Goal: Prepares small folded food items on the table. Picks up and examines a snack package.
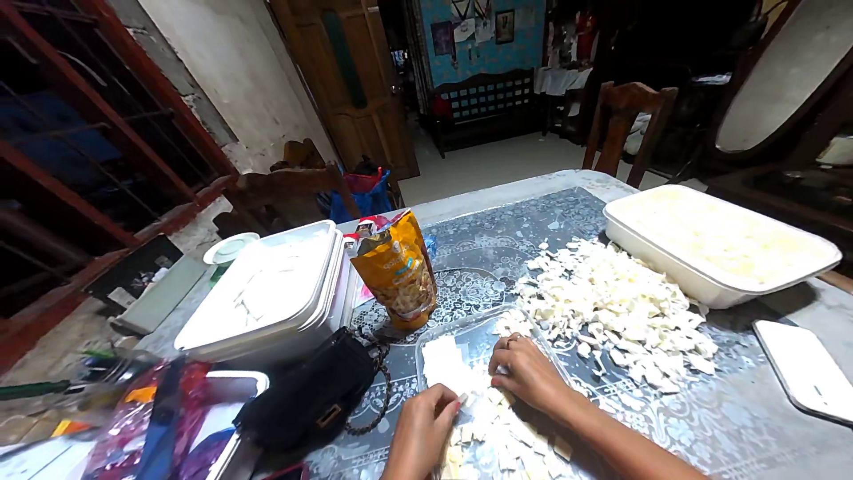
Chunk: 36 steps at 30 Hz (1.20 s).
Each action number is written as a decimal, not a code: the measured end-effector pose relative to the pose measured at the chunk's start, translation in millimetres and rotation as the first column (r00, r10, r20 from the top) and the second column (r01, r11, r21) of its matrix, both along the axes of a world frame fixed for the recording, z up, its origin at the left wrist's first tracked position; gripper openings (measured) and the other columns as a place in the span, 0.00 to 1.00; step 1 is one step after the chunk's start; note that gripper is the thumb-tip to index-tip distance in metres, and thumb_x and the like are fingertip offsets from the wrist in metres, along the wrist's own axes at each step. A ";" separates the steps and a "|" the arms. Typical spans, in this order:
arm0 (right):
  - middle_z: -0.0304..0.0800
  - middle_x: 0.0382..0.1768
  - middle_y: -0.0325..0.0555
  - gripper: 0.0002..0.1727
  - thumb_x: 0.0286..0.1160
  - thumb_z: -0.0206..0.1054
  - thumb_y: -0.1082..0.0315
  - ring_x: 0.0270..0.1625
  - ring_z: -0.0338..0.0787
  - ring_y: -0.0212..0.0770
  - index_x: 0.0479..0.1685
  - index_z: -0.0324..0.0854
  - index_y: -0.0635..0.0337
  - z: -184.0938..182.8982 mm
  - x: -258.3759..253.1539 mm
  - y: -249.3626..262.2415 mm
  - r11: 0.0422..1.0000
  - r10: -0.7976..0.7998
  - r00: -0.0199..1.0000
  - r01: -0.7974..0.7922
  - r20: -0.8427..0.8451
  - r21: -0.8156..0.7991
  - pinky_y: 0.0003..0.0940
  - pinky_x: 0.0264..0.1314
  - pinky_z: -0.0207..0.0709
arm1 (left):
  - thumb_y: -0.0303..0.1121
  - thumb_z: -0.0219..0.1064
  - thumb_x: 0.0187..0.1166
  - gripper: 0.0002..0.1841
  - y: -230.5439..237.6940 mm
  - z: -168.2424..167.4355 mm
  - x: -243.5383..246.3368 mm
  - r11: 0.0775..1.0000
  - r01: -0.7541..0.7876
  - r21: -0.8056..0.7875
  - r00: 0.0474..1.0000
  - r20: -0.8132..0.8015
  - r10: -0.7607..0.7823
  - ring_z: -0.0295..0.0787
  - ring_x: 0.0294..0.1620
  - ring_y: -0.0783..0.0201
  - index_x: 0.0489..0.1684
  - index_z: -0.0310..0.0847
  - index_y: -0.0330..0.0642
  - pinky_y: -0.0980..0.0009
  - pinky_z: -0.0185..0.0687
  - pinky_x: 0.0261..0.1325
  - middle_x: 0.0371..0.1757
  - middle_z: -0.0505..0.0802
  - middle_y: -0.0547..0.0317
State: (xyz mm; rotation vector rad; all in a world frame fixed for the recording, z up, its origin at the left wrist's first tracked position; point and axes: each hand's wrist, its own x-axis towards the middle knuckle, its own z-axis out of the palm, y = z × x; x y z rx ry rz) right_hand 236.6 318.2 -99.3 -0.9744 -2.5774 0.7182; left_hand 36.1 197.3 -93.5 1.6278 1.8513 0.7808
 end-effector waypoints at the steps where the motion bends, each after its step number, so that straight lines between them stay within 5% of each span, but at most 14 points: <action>1: 0.91 0.52 0.63 0.11 0.73 0.74 0.66 0.64 0.84 0.64 0.45 0.92 0.66 1.5 0.1 -0.5 1.000 -0.007 1.000 0.007 -0.003 -0.027 0.58 0.73 0.70 | 0.32 0.69 0.82 0.11 0.2 0.8 -1.2 1.000 0.018 -0.005 1.000 -0.004 -0.018 0.95 0.50 0.53 0.49 0.91 0.33 0.54 0.87 0.62 0.46 0.96 0.46; 7: 0.91 0.44 0.63 0.13 0.78 0.70 0.67 0.56 0.88 0.62 0.47 0.87 0.71 13.9 -1.1 -6.8 0.988 -0.042 0.998 0.049 0.052 -0.143 0.56 0.68 0.74 | 0.28 0.72 0.74 0.07 -4.3 -13.3 14.2 0.942 0.045 0.333 0.980 -0.196 0.023 0.96 0.45 0.47 0.33 0.94 0.33 0.49 0.88 0.55 0.37 0.97 0.46; 10: 0.92 0.45 0.63 0.13 0.79 0.69 0.67 0.57 0.89 0.61 0.49 0.88 0.71 15.9 -0.5 -7.5 0.987 -0.070 0.997 0.074 0.035 -0.143 0.56 0.68 0.74 | 0.26 0.74 0.70 0.05 -5.2 -14.6 17.1 0.946 0.028 0.324 0.978 -0.205 0.041 0.96 0.40 0.49 0.31 0.94 0.33 0.50 0.89 0.50 0.33 0.96 0.47; 14: 0.93 0.45 0.60 0.11 0.79 0.68 0.69 0.56 0.90 0.61 0.48 0.90 0.68 16.9 3.9 -6.5 0.995 -0.104 0.994 0.103 -0.042 -0.016 0.55 0.67 0.77 | 0.30 0.74 0.75 0.07 -0.8 -2.5 7.2 0.999 -0.019 0.031 1.000 -0.001 0.019 0.95 0.41 0.55 0.37 0.89 0.32 0.54 0.88 0.53 0.39 0.96 0.49; 17: 0.93 0.44 0.60 0.10 0.79 0.67 0.70 0.54 0.91 0.59 0.46 0.91 0.68 15.2 6.3 -7.2 0.988 -0.122 0.950 0.143 -0.288 0.053 0.54 0.64 0.80 | 0.31 0.68 0.81 0.09 1.4 -1.1 -1.2 0.996 -0.090 0.030 0.971 0.224 0.081 0.87 0.30 0.64 0.44 0.85 0.32 0.62 0.84 0.41 0.28 0.90 0.56; 19: 0.93 0.44 0.53 0.12 0.80 0.66 0.68 0.48 0.90 0.45 0.48 0.90 0.68 20.8 5.5 -12.0 0.985 -0.147 0.899 0.095 -0.412 -0.143 0.41 0.58 0.81 | 0.30 0.61 0.84 0.08 3.0 -2.6 1.9 0.985 -0.155 0.069 0.904 0.412 0.114 0.83 0.24 0.72 0.49 0.78 0.33 0.71 0.81 0.34 0.23 0.86 0.63; 22: 0.91 0.39 0.42 0.10 0.78 0.68 0.69 0.39 0.86 0.26 0.47 0.89 0.68 22.1 -0.1 -22.5 0.901 -0.151 0.874 -0.071 -0.463 -0.428 0.25 0.48 0.80 | 0.28 0.54 0.88 0.08 0.9 -0.9 13.5 0.980 -0.182 0.082 0.805 0.584 0.100 0.90 0.29 0.71 0.54 0.71 0.32 0.71 0.88 0.39 0.28 0.90 0.59; 27: 0.92 0.43 0.54 0.11 0.79 0.68 0.67 0.45 0.89 0.43 0.48 0.90 0.67 18.7 -9.9 -39.9 0.940 -0.096 0.945 -0.017 -0.312 -0.342 0.39 0.54 0.81 | 0.26 0.56 0.86 0.09 -3.4 -2.8 29.5 0.971 -0.217 0.104 0.792 0.600 0.112 0.91 0.30 0.70 0.55 0.68 0.30 0.70 0.89 0.41 0.28 0.90 0.59; 31: 0.88 0.60 0.58 0.10 0.76 0.70 0.69 0.64 0.86 0.45 0.46 0.90 0.68 6.3 -11.0 -35.7 0.940 -0.089 0.887 -0.076 -0.453 -0.333 0.36 0.66 0.80 | 0.19 0.70 0.75 0.18 -4.5 -1.3 32.8 0.966 -0.237 0.101 0.747 0.654 0.115 0.96 0.36 0.68 0.60 0.72 0.30 0.69 0.91 0.46 0.35 0.97 0.55; 34: 0.90 0.43 0.44 0.09 0.80 0.65 0.70 0.44 0.89 0.30 0.49 0.84 0.69 9.1 -10.5 -30.8 0.861 -0.215 0.810 -0.106 -0.545 -0.497 0.27 0.49 0.84 | 0.20 0.67 0.77 0.13 -4.3 0.5 29.7 0.971 -0.213 0.110 0.767 0.634 0.097 0.94 0.36 0.70 0.57 0.84 0.29 0.71 0.92 0.46 0.42 0.96 0.55; 36: 0.90 0.40 0.41 0.09 0.82 0.63 0.69 0.40 0.88 0.27 0.50 0.82 0.67 11.1 -10.9 -31.2 0.867 -0.214 0.808 -0.103 -0.549 -0.488 0.26 0.48 0.83 | 0.18 0.65 0.75 0.08 -4.1 1.6 29.3 0.976 -0.197 0.095 0.766 0.636 0.093 0.94 0.35 0.70 0.48 0.86 0.30 0.72 0.92 0.45 0.44 0.95 0.56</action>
